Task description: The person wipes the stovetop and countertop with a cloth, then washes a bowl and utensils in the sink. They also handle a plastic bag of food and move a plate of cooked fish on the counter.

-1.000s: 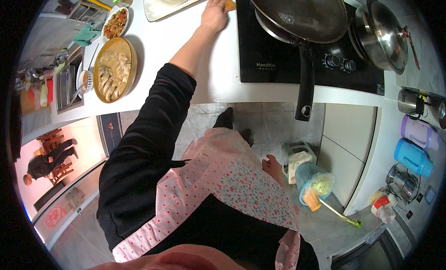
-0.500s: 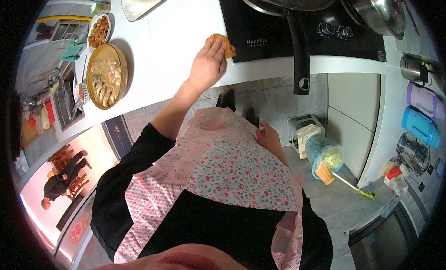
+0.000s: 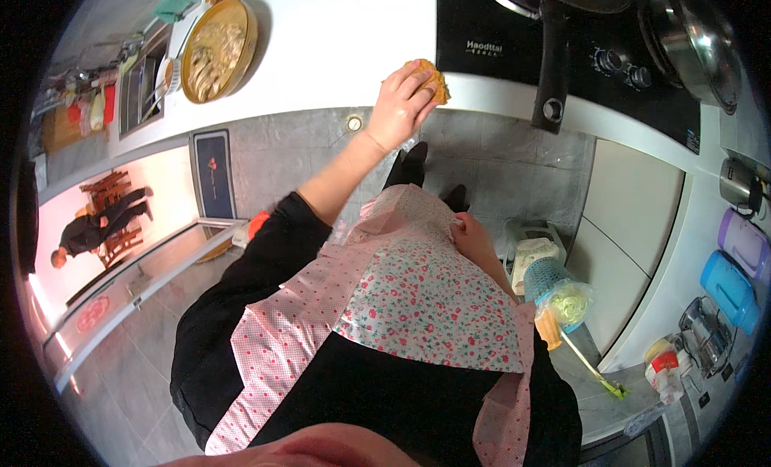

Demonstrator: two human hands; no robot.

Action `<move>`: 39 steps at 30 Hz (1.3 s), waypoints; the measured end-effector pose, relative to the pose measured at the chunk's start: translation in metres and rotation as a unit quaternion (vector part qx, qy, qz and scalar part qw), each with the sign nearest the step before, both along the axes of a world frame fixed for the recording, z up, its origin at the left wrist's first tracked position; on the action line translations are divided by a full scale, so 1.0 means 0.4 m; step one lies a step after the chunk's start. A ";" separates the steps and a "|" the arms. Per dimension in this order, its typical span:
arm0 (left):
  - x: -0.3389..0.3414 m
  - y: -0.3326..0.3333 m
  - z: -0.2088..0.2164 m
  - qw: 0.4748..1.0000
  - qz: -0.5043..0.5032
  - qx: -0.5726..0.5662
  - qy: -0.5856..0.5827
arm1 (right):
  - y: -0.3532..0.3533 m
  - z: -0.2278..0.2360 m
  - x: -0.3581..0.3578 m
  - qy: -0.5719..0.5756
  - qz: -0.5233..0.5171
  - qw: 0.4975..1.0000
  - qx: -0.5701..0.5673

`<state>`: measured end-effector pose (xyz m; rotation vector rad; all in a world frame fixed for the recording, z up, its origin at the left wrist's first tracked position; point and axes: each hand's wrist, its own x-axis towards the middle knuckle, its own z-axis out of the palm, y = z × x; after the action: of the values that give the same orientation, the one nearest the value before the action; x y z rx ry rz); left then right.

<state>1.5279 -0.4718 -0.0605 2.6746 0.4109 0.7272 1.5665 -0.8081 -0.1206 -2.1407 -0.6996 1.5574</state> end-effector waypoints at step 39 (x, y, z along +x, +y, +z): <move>0.577 0.780 0.067 0.877 0.023 0.204 0.434 | 0.221 0.037 0.019 -0.068 -0.100 0.990 -0.073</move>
<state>1.7587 -0.1598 -0.0338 3.2770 0.5751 -0.5103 1.5743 -0.7196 -0.1059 -2.3602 -0.4060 1.4058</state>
